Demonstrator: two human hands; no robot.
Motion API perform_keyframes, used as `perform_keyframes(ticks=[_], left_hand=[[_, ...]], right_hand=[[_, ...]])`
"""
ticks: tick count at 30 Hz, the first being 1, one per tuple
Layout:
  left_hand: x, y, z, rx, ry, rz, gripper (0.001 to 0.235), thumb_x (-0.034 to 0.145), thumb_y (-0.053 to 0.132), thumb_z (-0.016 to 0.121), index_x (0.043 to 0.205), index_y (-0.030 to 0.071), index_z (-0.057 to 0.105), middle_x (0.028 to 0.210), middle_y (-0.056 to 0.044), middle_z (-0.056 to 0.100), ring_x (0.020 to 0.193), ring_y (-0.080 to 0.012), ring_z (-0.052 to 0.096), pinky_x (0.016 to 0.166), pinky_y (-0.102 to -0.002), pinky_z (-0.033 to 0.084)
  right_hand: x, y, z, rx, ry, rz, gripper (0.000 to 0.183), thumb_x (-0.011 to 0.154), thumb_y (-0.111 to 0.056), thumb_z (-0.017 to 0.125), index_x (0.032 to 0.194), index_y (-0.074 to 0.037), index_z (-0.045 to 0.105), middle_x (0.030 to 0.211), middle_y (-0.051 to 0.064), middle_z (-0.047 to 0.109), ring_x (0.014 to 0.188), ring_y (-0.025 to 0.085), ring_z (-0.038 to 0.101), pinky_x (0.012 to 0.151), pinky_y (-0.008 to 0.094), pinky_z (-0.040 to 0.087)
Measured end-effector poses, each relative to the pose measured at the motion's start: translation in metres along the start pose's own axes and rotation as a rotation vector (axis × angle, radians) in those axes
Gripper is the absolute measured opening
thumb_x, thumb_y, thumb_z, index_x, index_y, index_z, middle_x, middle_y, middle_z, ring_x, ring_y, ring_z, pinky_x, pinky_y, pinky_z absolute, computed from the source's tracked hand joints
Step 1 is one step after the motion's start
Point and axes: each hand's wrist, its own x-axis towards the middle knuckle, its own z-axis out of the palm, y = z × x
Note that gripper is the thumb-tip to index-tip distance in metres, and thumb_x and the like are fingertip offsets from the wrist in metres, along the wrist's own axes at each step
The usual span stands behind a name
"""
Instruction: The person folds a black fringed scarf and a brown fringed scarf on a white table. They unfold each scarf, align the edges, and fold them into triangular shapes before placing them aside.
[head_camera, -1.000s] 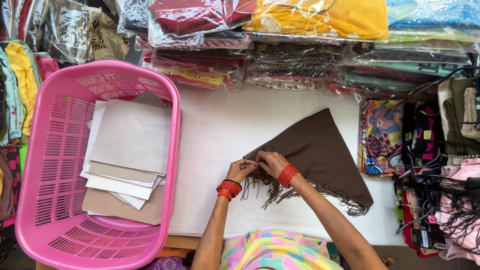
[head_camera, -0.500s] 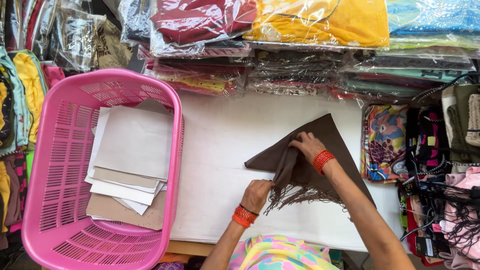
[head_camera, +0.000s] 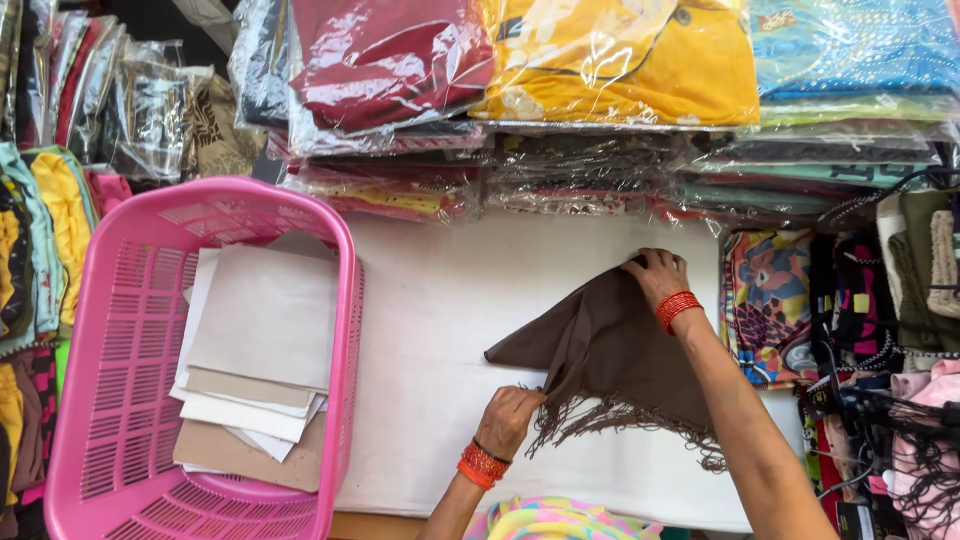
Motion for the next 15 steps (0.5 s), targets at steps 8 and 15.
perform_keyframes(ticks=[8, 15], left_hand=[[-0.007, 0.005, 0.014, 0.011, -0.07, 0.123, 0.023, 0.088, -0.006, 0.065, 0.107, 0.002, 0.074, 0.105, -0.01, 0.076, 0.094, -0.0228, 0.069, 0.09, -0.038, 0.056], [0.002, 0.026, 0.011, -0.023, -0.122, 0.185, 0.02, 0.087, 0.0, 0.068, 0.106, 0.0, 0.073, 0.105, -0.012, 0.075, 0.096, -0.0248, 0.068, 0.091, -0.037, 0.055]], right_hand=[[0.013, 0.034, -0.007, -0.113, 0.002, 0.053, 0.044, 0.083, -0.006, 0.062, 0.118, -0.03, 0.07, 0.139, 0.002, 0.056, 0.137, 0.027, 0.046, 0.115, 0.052, 0.033], [0.011, 0.067, -0.001, 0.003, 0.054, 0.051, 0.032, 0.084, -0.004, 0.064, 0.108, -0.023, 0.073, 0.13, 0.004, 0.062, 0.128, 0.028, 0.054, 0.108, 0.048, 0.041]])
